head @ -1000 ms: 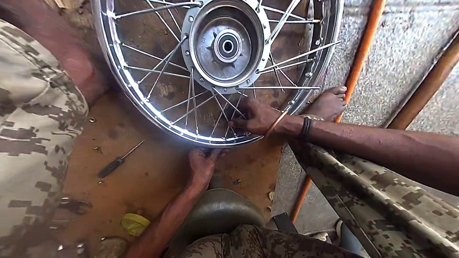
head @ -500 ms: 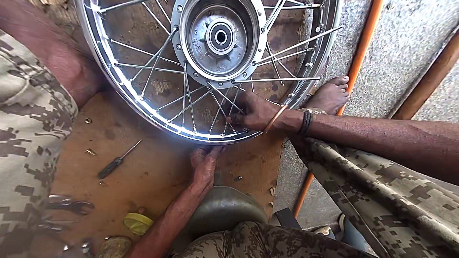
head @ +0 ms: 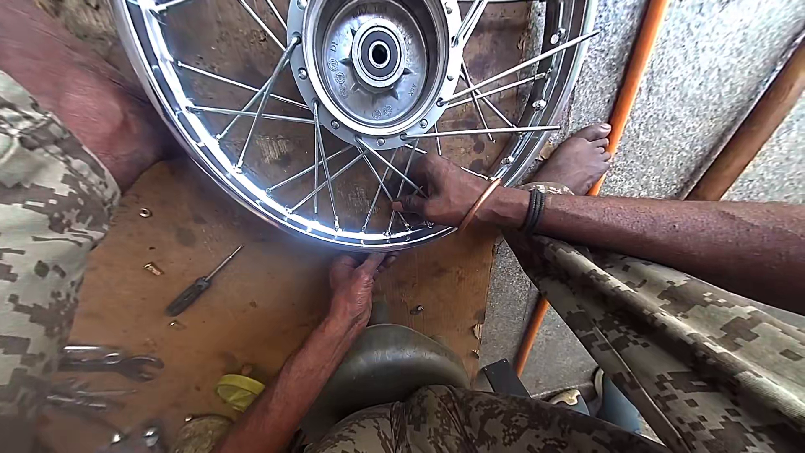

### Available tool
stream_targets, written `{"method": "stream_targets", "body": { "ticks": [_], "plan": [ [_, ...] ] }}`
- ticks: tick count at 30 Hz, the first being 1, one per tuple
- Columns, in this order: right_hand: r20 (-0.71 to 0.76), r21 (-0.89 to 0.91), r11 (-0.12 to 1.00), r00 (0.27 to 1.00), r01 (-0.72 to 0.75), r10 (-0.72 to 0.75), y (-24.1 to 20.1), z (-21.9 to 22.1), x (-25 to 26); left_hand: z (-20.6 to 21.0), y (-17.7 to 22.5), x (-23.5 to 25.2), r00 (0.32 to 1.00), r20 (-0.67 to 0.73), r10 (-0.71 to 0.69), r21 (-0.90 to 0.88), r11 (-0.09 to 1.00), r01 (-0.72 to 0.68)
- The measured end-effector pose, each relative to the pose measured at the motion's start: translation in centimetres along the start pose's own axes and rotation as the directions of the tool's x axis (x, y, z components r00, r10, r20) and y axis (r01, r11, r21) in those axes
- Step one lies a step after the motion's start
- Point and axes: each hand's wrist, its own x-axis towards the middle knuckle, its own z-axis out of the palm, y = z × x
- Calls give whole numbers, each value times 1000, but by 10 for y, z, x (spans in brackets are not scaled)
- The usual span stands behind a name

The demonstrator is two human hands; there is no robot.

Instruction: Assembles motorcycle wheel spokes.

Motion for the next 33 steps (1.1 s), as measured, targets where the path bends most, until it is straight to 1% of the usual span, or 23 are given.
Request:
{"method": "stream_targets", "body": {
  "ticks": [4, 7, 9, 11, 13, 14, 16, 18, 19, 21, 22, 24, 25, 26, 28, 29, 31, 33],
  "plan": [
    [-2, -38, 999, 1000, -1, 1, -3, 0, 0, 1, -8, -1, 1000, -16, 26, -55, 998, -27],
    [6, -68, 998, 1000, -7, 8, -4, -2, 0, -3, -12, 4, 998, 7, 56, -13, 998, -56],
    [2, -64, 998, 1000, 8, -7, -3, -1, -1, -6, -12, 6, 995, 58, 78, 62, 995, -81],
    [6, -68, 998, 1000, 20, -19, -3, -2, -1, -7, -6, 8, 991, 117, 71, 71, 994, -80],
    [7, -68, 998, 1000, 11, -11, -4, -2, -1, -8, -3, 8, 987, 146, 68, 74, 994, -79],
    [10, -66, 998, 1000, 5, -4, -5, -2, -1, -8, -4, 9, 987, 137, 85, 86, 991, -98],
    [10, -70, 998, 1000, 0, 1, -4, -3, -1, -4, -8, 9, 989, 75, 130, 104, 985, -137],
    [7, -76, 997, 1000, 9, -8, -3, -2, 0, -1, -10, 8, 993, 16, 119, 106, 987, -120],
    [7, -74, 997, 1000, 14, -13, -2, -1, 0, -2, -10, 8, 996, 25, 90, 111, 990, -92],
    [20, -68, 998, 1000, 17, -16, -1, -2, 1, -9, -4, 11, 992, 118, 34, 113, 993, -47],
    [22, -64, 998, 1000, 12, -11, -1, -3, 1, -10, -2, 12, 990, 138, 36, 104, 993, -50],
    [28, -60, 998, 1000, 5, -3, -2, -3, 1, -7, -4, 11, 994, 80, 68, 81, 994, -74],
    [32, -64, 998, 999, 2, 0, -2, -3, 1, -4, -6, 10, 997, 46, 63, 66, 996, -66],
    [31, -67, 998, 999, -6, 8, -2, -3, 1, -3, -6, 9, 998, 40, 39, 54, 998, -41],
    [33, -78, 997, 999, -18, 20, -2, -4, 1, -7, -3, 11, 993, 117, -33, 37, 999, 28],
    [38, -72, 997, 999, -22, 25, -3, -5, 1, -9, -3, 12, 988, 149, -35, 32, 999, 30],
    [41, -52, 998, 999, -20, 23, -4, -5, 0, -8, -5, 13, 994, 108, 13, 37, 999, -17],
    [36, -33, 999, 999, -32, 33, -5, -5, 0, -5, -7, 14, 998, 67, 8, 21, 1000, -9]
  ]
}}
